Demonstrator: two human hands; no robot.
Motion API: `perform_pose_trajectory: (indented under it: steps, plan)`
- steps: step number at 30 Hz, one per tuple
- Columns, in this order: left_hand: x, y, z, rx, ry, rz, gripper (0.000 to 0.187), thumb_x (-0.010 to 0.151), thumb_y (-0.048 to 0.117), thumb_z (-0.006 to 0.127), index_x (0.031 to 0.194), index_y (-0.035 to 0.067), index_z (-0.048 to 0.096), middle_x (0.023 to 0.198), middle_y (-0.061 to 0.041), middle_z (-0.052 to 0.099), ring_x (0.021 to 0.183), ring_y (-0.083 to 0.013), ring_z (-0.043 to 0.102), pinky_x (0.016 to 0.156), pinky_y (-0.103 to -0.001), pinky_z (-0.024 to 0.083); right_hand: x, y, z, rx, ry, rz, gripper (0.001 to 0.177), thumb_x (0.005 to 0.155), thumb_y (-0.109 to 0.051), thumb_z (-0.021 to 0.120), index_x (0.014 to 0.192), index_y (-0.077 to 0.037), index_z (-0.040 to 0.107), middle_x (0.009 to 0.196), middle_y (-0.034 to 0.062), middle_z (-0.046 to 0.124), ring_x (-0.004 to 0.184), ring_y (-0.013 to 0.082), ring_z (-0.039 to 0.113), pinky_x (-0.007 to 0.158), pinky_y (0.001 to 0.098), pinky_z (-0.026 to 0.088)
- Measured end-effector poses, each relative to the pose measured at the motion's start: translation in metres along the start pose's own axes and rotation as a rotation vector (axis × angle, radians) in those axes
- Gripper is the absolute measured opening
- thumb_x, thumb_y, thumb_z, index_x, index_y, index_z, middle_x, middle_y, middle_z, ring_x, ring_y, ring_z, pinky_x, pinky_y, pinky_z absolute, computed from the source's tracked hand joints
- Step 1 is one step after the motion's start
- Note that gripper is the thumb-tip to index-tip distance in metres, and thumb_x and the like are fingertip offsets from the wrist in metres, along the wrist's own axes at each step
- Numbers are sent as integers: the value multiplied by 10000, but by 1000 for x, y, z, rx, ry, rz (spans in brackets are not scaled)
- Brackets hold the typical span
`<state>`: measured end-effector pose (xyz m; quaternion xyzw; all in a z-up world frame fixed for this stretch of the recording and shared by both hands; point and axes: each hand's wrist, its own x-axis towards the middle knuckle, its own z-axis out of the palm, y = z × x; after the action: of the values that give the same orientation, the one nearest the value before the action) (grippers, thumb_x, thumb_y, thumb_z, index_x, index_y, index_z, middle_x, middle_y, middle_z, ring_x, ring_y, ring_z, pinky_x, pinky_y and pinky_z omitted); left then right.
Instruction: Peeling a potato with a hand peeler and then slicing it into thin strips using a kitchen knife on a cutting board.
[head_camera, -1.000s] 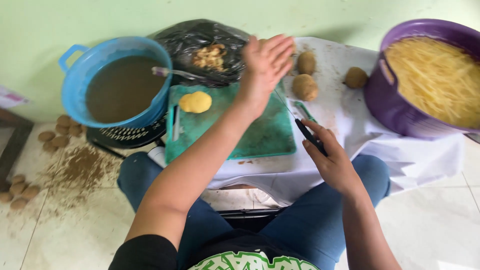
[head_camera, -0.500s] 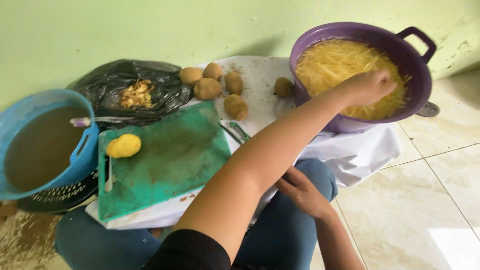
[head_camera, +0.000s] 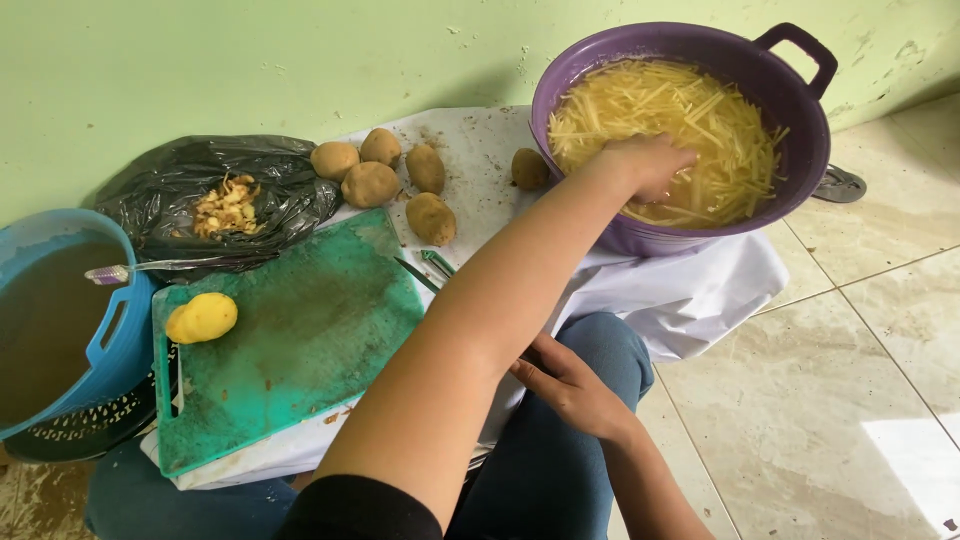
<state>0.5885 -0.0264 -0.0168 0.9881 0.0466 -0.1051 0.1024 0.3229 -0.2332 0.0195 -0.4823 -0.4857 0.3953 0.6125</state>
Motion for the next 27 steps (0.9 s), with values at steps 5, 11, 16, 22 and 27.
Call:
perform_pose_trajectory:
  steps: [5,11,16,22,27]
  plan:
    - [-83,31,-81,-215,98,137,481,912,98,678,1350,253,554,1365,-27,626,1109,-175,652,879,-331,561,2,-10,3,30,-69,48,415,1029,-115,501,1431,-14,520,1272,154,647,1217,220,561,1014,426,441]
    - [-76,26,-131,-244,268,269,368,833,-34,641,1133,178,615,1135,-50,617,942,-191,593,739,-345,491,-1,-13,5,30,-78,140,480,1041,-216,481,1488,-44,443,1407,76,573,1228,170,500,1057,319,380]
    - [-85,32,-150,-119,37,162,513,841,297,849,1303,273,627,1260,-9,649,911,-178,713,745,-353,546,-5,-4,5,-24,-24,188,496,1034,-221,514,1504,-70,474,1078,26,575,892,114,465,839,249,373]
    - [-101,26,-148,-265,325,364,225,803,142,814,1001,219,741,1009,54,761,854,-109,709,705,-296,528,-5,-6,7,-80,-6,239,508,1022,-286,521,1500,-115,502,931,2,449,837,128,429,795,260,358]
    - [-116,25,-115,-401,132,151,141,962,173,719,1001,167,584,919,38,701,614,-2,586,525,-121,540,-5,-3,9,-57,27,263,498,1019,-255,530,1499,-123,512,890,-6,404,768,116,389,717,245,339]
